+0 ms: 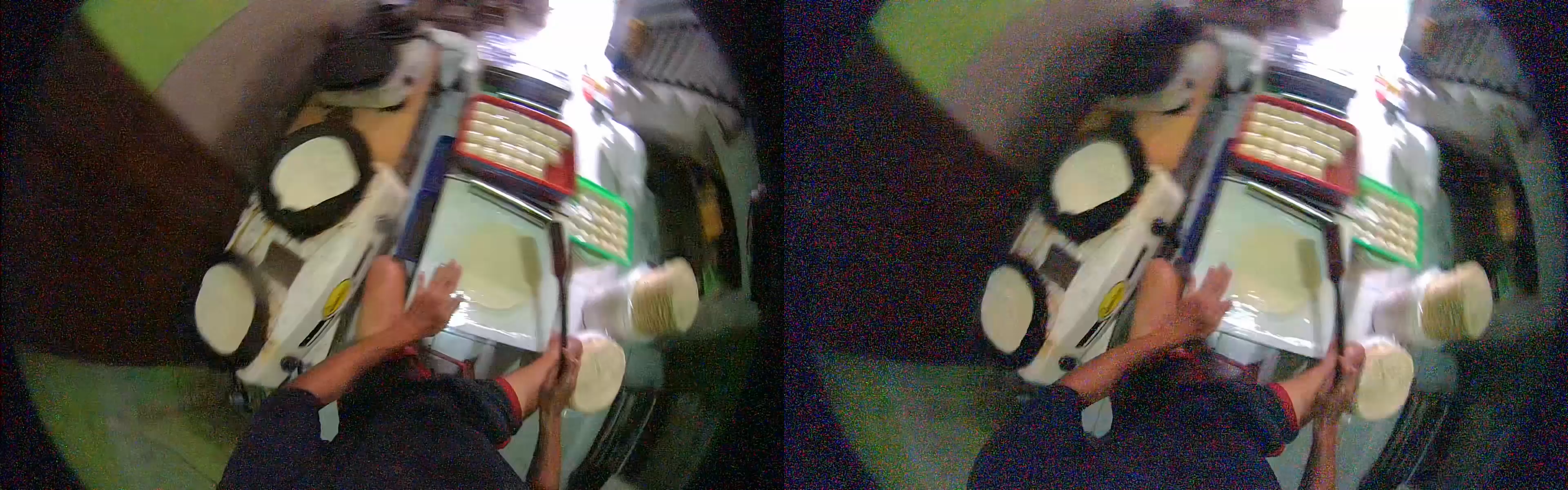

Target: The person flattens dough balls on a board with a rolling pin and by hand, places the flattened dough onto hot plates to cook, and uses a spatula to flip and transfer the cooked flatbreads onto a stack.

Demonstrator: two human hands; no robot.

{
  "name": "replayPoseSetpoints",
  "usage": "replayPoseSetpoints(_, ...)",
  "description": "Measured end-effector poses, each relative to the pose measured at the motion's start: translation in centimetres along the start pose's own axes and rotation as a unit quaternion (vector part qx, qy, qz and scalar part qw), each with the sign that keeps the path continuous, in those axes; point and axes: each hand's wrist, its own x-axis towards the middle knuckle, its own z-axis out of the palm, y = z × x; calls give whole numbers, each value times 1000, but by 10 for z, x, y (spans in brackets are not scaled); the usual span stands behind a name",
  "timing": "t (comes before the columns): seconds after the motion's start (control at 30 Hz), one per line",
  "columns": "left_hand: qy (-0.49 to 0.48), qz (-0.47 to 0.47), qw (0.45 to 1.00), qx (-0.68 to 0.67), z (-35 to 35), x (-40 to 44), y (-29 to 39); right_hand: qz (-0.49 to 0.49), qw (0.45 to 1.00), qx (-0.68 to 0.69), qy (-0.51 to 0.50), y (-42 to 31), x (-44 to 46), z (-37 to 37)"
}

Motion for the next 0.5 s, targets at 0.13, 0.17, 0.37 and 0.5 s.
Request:
replayPoseSetpoints(0.13, -5, -10, 999, -48, -34, -42, -17, -185, 945, 63, -261, -234, 83, 69)
replayPoseSetpoints(0.17, 14, 33, 999, -3, -19, -51, -38, -262, 905, 77, -327, -273, 91, 82)
replayPoseSetpoints(0.37, 148, -127, 959, -205, -36, -158, -81, -437, 741, -22, -510, -403, 80, 71)
replayPoseSetpoints(0.5, 171, -221, 941, -190, -54, -230, -89, -405, 750, -90, -515, -432, 75, 111)
